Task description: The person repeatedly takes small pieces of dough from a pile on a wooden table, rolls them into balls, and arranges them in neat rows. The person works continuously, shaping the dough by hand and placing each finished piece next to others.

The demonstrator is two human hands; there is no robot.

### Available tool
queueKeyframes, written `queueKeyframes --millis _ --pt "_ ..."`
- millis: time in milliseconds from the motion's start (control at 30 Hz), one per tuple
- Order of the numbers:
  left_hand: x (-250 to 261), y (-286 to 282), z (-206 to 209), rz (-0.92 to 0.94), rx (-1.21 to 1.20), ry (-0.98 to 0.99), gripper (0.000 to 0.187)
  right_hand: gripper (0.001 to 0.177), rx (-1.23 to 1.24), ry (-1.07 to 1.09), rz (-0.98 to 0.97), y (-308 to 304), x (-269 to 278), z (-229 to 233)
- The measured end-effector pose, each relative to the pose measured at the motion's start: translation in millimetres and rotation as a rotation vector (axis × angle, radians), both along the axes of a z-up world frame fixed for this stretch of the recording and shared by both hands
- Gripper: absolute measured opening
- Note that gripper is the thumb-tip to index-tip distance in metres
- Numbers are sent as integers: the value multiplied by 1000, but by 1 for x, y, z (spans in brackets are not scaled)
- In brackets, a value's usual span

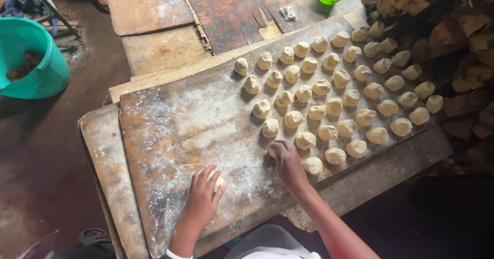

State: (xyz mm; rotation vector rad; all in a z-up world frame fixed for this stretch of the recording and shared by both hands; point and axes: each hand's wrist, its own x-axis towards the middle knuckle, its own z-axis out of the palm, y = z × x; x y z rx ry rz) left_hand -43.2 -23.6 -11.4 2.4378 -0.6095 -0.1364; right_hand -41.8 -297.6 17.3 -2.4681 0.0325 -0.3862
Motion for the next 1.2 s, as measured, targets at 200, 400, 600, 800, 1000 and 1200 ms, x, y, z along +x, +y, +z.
queueKeyframes --millis 200,400,600,800,1000,1200 --pt "-10 -6 -7 102 -108 -118 36 18 -66 -53 143 -8 -1 1" --pt "-25 -41 -1 266 -1308 936 38 39 116 -129 336 15 -53 19" --pt "-44 -89 11 256 -1530 1415 46 46 699 263 105 36 -83 23" --pt "-36 -69 5 183 -1047 901 37 42 -93 185 5 -25 -90 68" --pt "-22 -20 1 198 -998 541 27 44 -109 248 110 -13 -70 48" --pt "-36 18 7 395 -1004 540 25 23 151 -10 -72 -3 -77 6"
